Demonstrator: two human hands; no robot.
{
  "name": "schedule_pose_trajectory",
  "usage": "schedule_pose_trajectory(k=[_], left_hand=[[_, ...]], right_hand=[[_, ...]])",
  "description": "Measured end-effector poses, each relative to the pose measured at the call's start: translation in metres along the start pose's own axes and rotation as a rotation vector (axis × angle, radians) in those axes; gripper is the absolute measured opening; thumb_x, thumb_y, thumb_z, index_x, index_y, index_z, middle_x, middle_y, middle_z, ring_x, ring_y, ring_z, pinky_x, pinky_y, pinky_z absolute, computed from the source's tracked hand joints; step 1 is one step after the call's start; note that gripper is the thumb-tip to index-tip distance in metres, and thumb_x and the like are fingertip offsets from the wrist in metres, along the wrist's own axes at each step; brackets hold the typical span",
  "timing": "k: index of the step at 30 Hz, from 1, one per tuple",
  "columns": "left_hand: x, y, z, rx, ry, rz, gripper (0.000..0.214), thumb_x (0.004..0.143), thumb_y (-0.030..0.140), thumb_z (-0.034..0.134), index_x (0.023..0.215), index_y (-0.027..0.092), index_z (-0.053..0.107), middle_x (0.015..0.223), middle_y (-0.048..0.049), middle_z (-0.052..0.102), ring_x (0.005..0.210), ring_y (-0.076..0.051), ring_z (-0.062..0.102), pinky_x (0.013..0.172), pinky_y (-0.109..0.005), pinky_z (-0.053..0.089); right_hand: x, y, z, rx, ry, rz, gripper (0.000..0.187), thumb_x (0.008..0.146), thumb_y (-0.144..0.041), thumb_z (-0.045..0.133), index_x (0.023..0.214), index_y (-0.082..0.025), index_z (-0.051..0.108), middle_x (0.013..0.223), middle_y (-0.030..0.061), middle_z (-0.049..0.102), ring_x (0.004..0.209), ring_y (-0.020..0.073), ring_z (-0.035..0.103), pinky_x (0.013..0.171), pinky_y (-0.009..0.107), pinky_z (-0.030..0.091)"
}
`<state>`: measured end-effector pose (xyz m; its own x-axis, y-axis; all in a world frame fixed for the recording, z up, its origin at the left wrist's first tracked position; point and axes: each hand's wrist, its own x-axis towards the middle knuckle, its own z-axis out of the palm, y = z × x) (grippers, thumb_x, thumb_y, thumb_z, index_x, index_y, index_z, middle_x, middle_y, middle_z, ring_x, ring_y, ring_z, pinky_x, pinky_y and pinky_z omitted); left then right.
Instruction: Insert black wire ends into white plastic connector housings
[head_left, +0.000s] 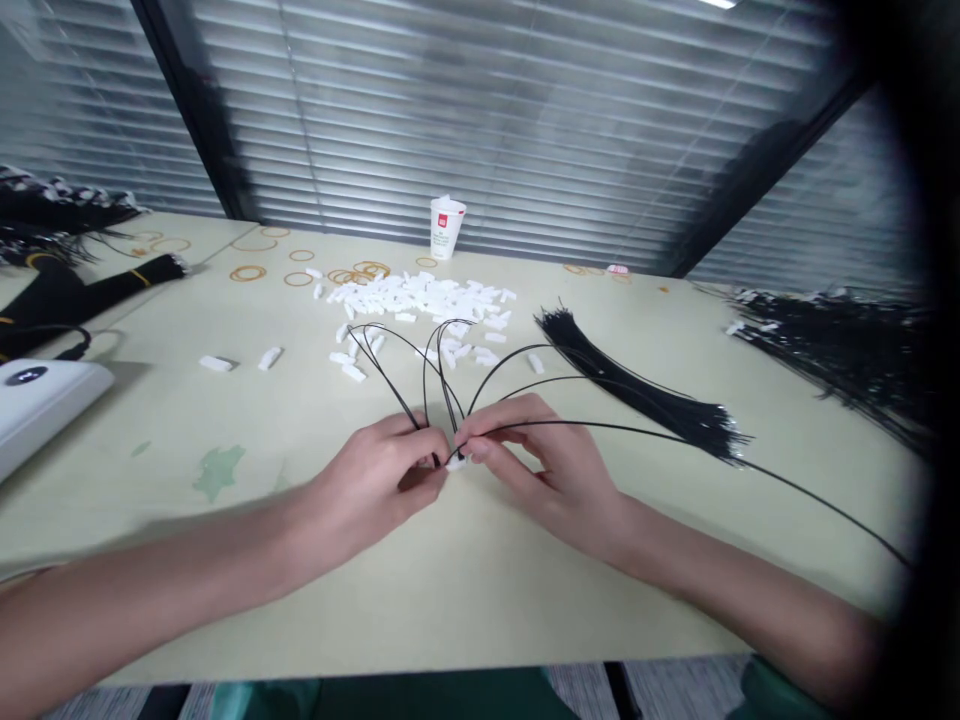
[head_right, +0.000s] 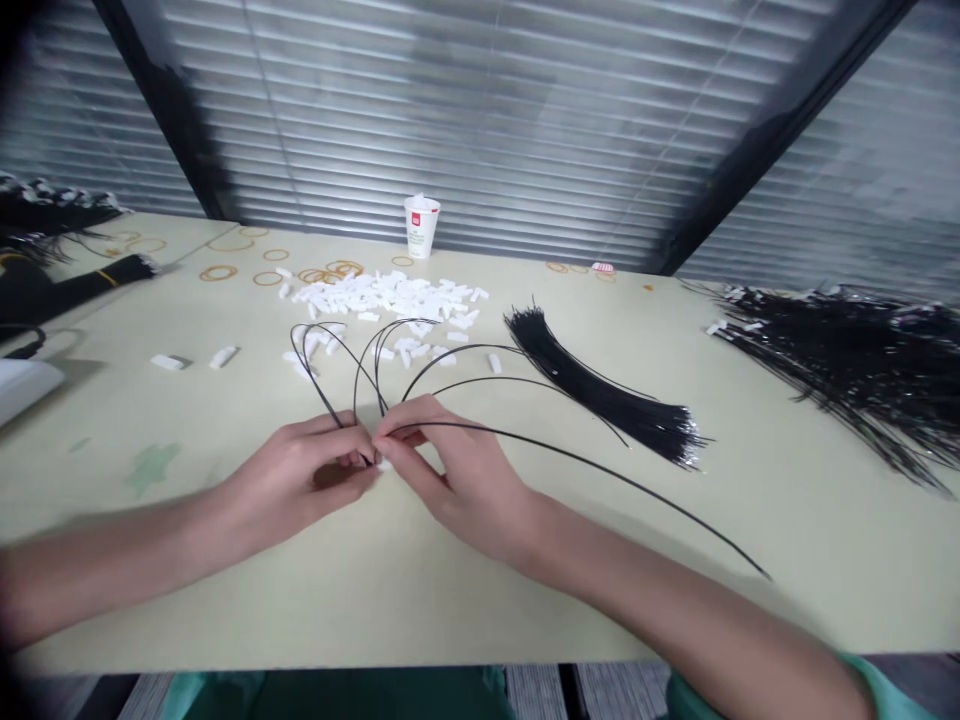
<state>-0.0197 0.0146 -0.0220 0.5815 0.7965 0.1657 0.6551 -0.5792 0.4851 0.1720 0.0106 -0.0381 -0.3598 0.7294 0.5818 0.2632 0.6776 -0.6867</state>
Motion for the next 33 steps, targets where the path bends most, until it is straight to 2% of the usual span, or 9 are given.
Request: schedule_pose_trajectory(k=[5, 16, 19, 23, 33], left_hand=[[-0.0009, 0.0021, 0.0011, -0.037, -0.007, -0.078, 0.012, 0.081, 0.015, 0.05, 0.09, 0.022, 0.045, 0.079, 0.002, 0.05, 0.067, -0.012, 0.051, 0.059, -0.023, 0.04], [-0.0089, 0.0068, 0.003, -0.059, -0.005, -0.111, 0.02, 0.081, 0.014, 0.047, 0.096, 0.025, 0.041, 0.081, 0.0027, 0.053, 0.071, -0.012, 0.054, 0.061, -0.023, 0.043], [-0.0087, 0.008, 0.0024, -0.069, -0.006, -0.111, 0.018, 0.081, 0.013, 0.046, 0.094, 0.024, 0.04, 0.082, 0.002, 0.053, 0.071, -0.012, 0.055, 0.062, -0.023, 0.043], [-0.0092, 0.0094, 0.0018, -0.066, -0.01, -0.101, 0.018, 0.081, 0.012, 0.045, 0.094, 0.023, 0.04, 0.082, 0.0016, 0.053, 0.071, -0.012, 0.055, 0.061, -0.023, 0.044], [-0.0078, 0.0094, 0.0011, -0.077, -0.025, -0.11, 0.019, 0.08, 0.011, 0.046, 0.092, 0.024, 0.039, 0.084, 0.002, 0.053, 0.073, -0.013, 0.056, 0.06, -0.023, 0.044]], right_hand=[[-0.0011, 0.0029, 0.0107, -0.134, -0.066, 0.055, 0.007, 0.084, -0.018, 0.054, 0.09, -0.021, 0.055, 0.085, -0.0025, 0.06, 0.08, 0.0083, 0.057, 0.072, 0.021, 0.047], [-0.0048, 0.0025, 0.011, 0.004, 0.003, 0.211, 0.006, 0.084, -0.019, 0.055, 0.088, -0.023, 0.055, 0.084, -0.0029, 0.059, 0.08, 0.0088, 0.057, 0.07, 0.022, 0.046], [-0.0059, 0.0018, 0.0113, 0.043, 0.029, 0.203, 0.005, 0.083, -0.021, 0.056, 0.088, -0.022, 0.056, 0.085, -0.0022, 0.06, 0.08, 0.0098, 0.058, 0.068, 0.022, 0.046], [-0.0067, -0.0024, 0.0106, -0.027, -0.017, 0.159, 0.006, 0.083, -0.019, 0.056, 0.087, -0.022, 0.056, 0.083, -0.0033, 0.062, 0.075, 0.0077, 0.058, 0.064, 0.019, 0.045], [-0.0082, -0.0022, 0.0113, -0.062, 0.0, 0.085, 0.009, 0.082, -0.015, 0.057, 0.089, -0.021, 0.055, 0.086, -0.0024, 0.062, 0.08, 0.0086, 0.06, 0.069, 0.019, 0.047]])
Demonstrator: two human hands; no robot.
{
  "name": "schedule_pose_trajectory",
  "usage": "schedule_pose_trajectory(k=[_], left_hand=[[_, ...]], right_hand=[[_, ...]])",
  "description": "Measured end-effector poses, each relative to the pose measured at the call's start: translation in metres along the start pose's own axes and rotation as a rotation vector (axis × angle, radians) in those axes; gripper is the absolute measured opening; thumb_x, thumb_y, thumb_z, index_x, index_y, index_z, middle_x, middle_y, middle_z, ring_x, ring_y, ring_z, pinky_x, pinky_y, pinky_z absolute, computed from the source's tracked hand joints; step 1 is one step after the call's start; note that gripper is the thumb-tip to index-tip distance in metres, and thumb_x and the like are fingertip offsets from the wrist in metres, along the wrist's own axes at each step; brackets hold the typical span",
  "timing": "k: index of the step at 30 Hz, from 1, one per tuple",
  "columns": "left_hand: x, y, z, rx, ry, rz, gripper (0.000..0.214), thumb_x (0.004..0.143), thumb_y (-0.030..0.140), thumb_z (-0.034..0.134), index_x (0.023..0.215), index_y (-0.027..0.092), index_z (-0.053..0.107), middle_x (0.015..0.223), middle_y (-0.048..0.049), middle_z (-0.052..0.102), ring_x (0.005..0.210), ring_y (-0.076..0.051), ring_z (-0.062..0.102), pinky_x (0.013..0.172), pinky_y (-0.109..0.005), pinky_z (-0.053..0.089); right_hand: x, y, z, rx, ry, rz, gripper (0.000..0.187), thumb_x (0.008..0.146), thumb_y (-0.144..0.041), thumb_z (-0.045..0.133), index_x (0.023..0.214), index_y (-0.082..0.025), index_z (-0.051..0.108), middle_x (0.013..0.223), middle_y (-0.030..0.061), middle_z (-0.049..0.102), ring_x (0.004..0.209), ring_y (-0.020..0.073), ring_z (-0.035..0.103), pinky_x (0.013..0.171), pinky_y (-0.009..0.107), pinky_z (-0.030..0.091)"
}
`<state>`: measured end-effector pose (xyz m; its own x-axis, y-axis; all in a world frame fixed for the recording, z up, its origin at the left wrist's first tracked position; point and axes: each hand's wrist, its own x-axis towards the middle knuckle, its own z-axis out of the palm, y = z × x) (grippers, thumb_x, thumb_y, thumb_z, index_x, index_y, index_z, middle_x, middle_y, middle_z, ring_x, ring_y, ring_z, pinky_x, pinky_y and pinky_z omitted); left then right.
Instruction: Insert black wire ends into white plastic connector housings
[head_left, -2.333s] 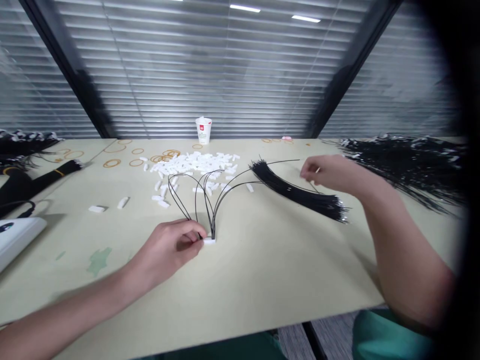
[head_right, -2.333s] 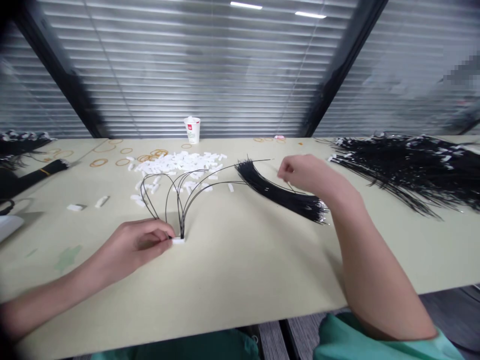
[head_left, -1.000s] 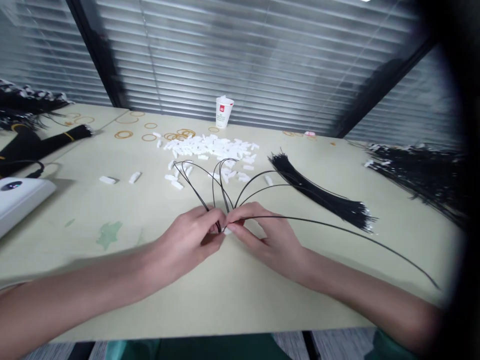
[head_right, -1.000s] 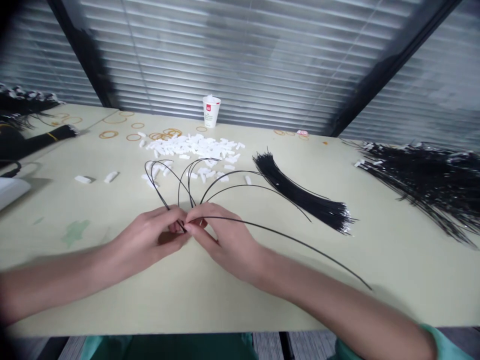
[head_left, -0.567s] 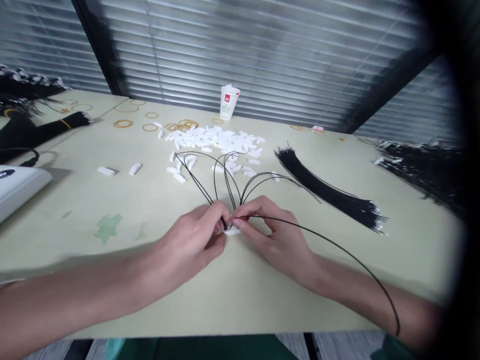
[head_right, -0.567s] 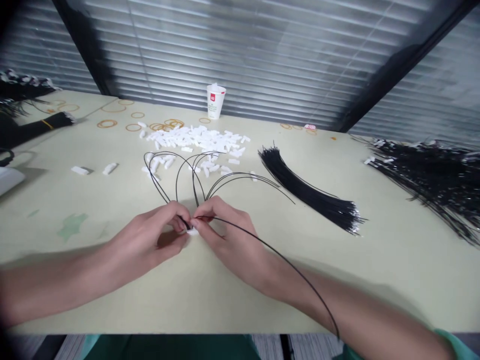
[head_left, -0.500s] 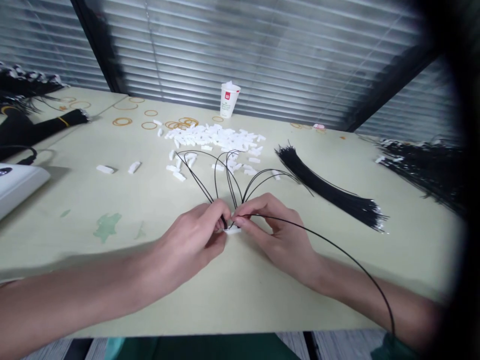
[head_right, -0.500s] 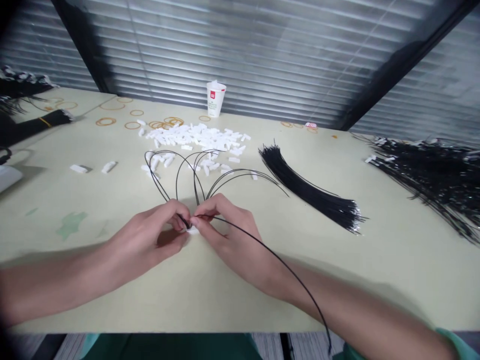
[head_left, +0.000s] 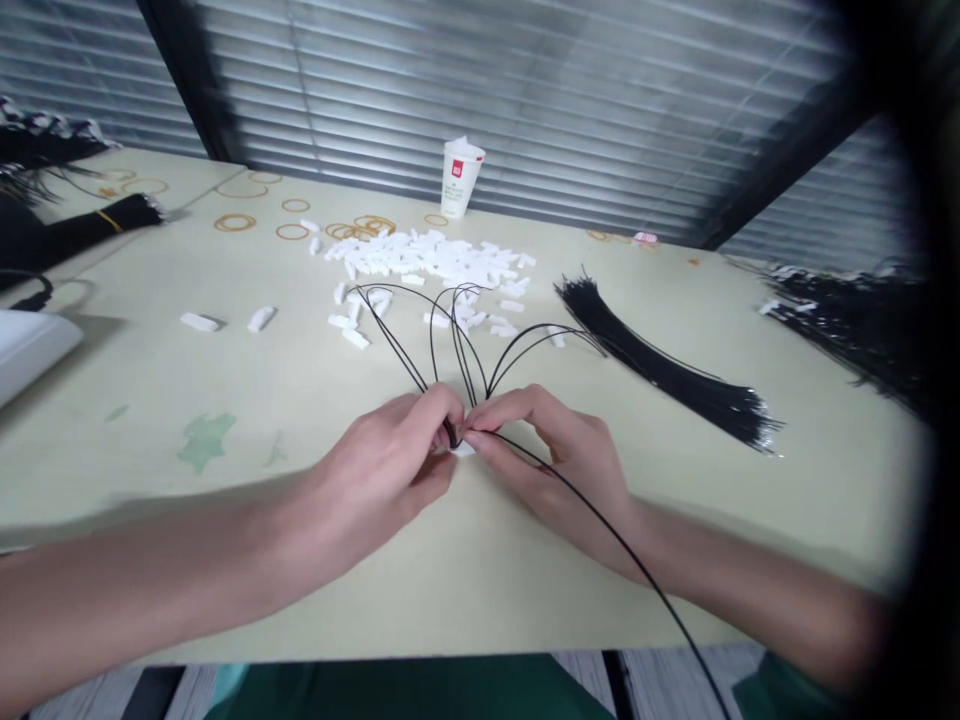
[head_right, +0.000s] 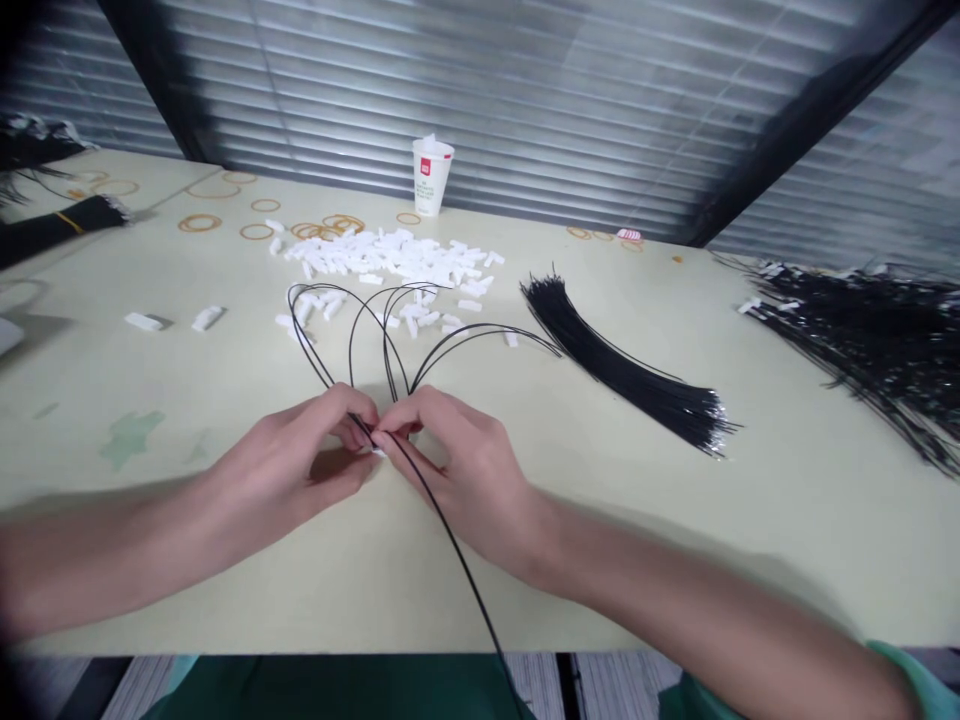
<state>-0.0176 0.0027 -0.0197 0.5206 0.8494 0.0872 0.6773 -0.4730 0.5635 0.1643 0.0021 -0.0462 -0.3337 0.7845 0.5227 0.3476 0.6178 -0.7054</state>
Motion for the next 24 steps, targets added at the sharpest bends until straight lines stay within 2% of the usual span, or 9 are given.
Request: schedule_pose_trajectory(k=[6, 11, 15, 20, 24], left_hand=[[-0.001, 0.001, 0.001, -0.04, 0.017, 0.0, 0.022, 0.08, 0.012, 0.046, 0.096, 0.024, 0.036, 0.083, 0.0012, 0.053, 0.071, -0.013, 0.057, 0.061, -0.023, 0.046], [0.0, 0.002, 0.005, -0.094, 0.086, 0.006, 0.025, 0.077, 0.013, 0.048, 0.094, 0.023, 0.032, 0.08, 0.0018, 0.051, 0.067, -0.011, 0.056, 0.056, -0.021, 0.045], [0.002, -0.001, 0.009, -0.159, 0.113, 0.009, 0.022, 0.077, 0.014, 0.045, 0.093, 0.023, 0.033, 0.078, 0.0019, 0.051, 0.062, -0.009, 0.054, 0.051, -0.019, 0.043], [0.003, -0.002, 0.01, -0.215, 0.112, -0.001, 0.022, 0.075, 0.013, 0.046, 0.091, 0.023, 0.033, 0.076, 0.0026, 0.05, 0.061, -0.009, 0.054, 0.051, -0.019, 0.043], [0.003, -0.001, 0.009, -0.216, 0.099, -0.022, 0.025, 0.073, 0.01, 0.045, 0.09, 0.024, 0.033, 0.075, 0.0031, 0.049, 0.061, -0.01, 0.052, 0.051, -0.019, 0.042]], right_hand=[[0.004, -0.004, 0.0, -0.079, -0.001, -0.051, 0.011, 0.081, -0.01, 0.055, 0.086, -0.02, 0.054, 0.08, -0.0015, 0.062, 0.073, 0.0087, 0.059, 0.063, 0.019, 0.046], [0.007, -0.007, 0.0, -0.13, -0.048, -0.01, 0.006, 0.082, -0.012, 0.053, 0.083, -0.019, 0.054, 0.077, -0.001, 0.06, 0.071, 0.0094, 0.056, 0.057, 0.02, 0.043], [0.008, -0.006, 0.001, -0.198, -0.038, -0.091, 0.007, 0.083, -0.012, 0.051, 0.081, -0.018, 0.054, 0.074, -0.0006, 0.059, 0.068, 0.009, 0.054, 0.055, 0.02, 0.04], [0.009, -0.003, 0.002, -0.264, -0.097, -0.199, 0.01, 0.085, -0.01, 0.047, 0.081, -0.017, 0.052, 0.075, -0.0002, 0.058, 0.071, 0.0099, 0.053, 0.059, 0.021, 0.04], [0.01, -0.004, 0.001, -0.284, -0.115, -0.208, 0.013, 0.085, -0.008, 0.044, 0.082, -0.017, 0.052, 0.073, -0.0002, 0.057, 0.068, 0.0098, 0.051, 0.058, 0.021, 0.039]])
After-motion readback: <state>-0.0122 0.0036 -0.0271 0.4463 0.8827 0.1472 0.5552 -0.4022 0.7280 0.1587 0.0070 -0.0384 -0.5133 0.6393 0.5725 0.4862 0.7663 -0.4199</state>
